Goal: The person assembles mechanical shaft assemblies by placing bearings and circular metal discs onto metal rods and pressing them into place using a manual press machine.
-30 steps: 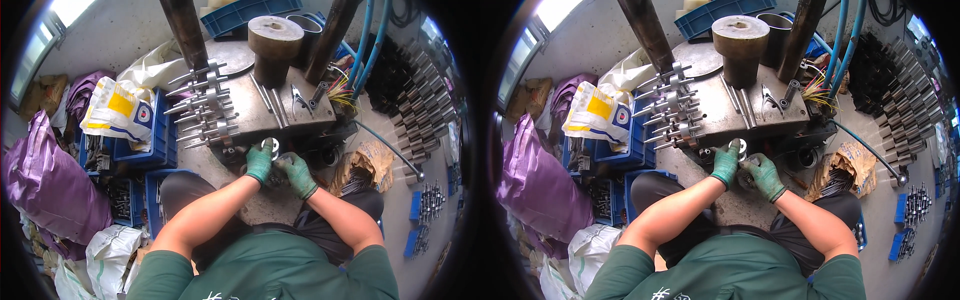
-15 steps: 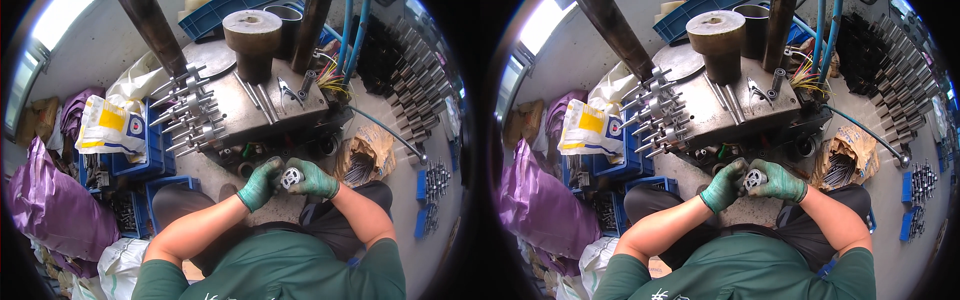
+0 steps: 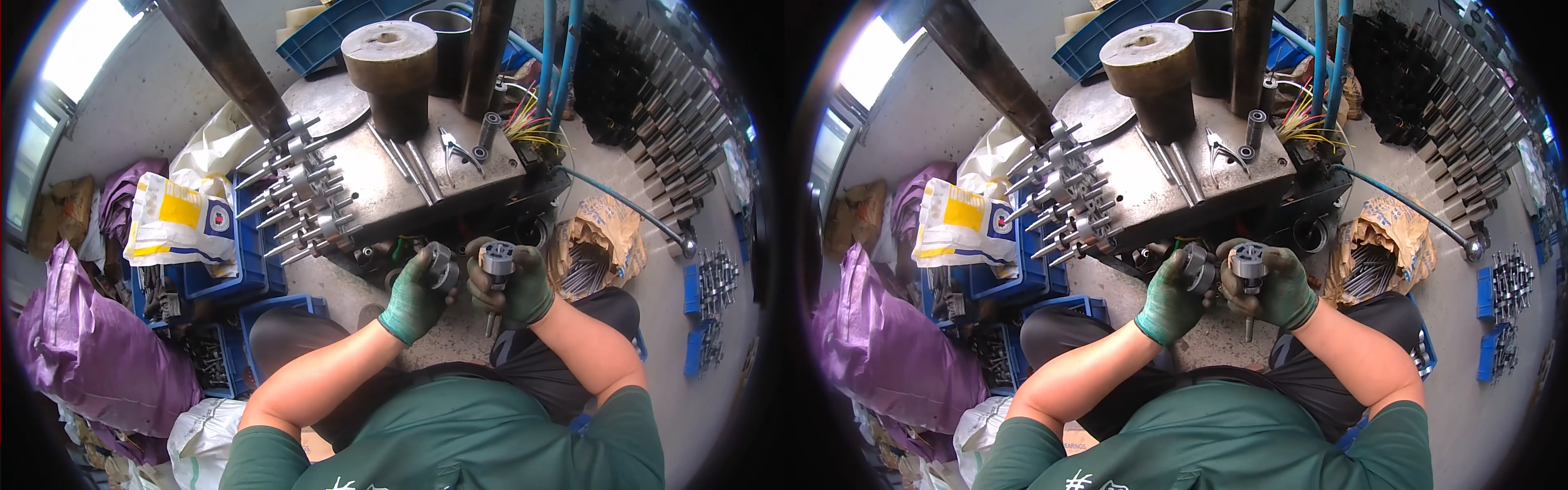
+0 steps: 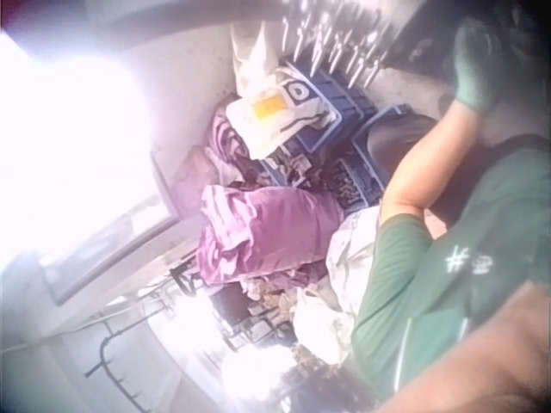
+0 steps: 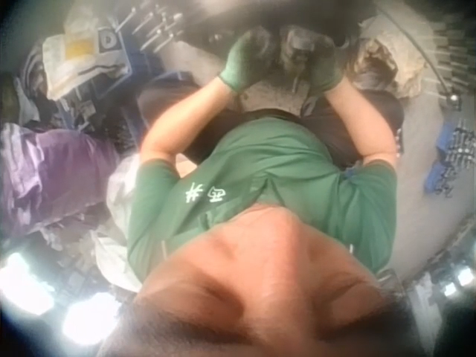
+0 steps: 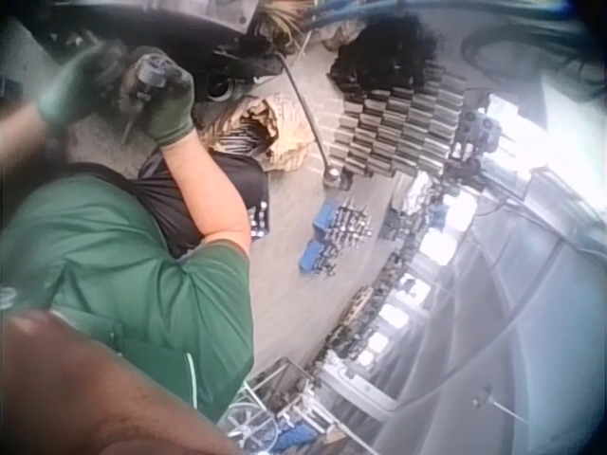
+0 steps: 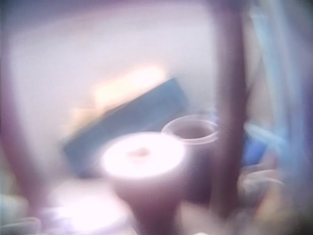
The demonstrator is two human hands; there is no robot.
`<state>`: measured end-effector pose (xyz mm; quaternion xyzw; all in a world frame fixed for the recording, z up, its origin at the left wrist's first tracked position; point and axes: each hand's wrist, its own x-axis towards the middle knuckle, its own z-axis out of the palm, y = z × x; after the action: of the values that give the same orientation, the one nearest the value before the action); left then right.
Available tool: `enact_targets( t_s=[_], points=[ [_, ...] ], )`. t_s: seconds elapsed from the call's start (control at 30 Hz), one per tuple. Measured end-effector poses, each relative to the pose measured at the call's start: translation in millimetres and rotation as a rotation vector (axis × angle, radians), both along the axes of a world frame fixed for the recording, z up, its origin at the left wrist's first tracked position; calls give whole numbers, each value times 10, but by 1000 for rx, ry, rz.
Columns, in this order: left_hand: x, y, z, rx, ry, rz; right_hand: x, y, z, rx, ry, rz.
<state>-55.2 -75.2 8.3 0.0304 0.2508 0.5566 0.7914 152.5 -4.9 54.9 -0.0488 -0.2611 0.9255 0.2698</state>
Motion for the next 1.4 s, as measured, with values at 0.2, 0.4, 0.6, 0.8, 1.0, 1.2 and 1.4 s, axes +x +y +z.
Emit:
enact_targets(
  t_s=[0.2,0.4,0.6,0.8,1.0,1.2,1.4],
  points=[
    [-133,308,-544,-293,155,303,-22,53,24,-159,-25,-144],
    [-2,482,-448,-400,179,320,-25,6,-18,-68,-40,-110],
    [46,459,-265,-405,203,316,-12,-63,55,-22,-77,-96],
    [203,112,-58,-107,451,88,59,-49,38,30,-172,-112],
    [183,48,453,623,890,-15,68,-80,95,-45,-311,-155],
    [-23,143,580,879,1101,-50,151,41,41,-130,-287,14],
    [-94,174,629,1058,1359,107,126,99,72,-94,-213,146]
  ],
)
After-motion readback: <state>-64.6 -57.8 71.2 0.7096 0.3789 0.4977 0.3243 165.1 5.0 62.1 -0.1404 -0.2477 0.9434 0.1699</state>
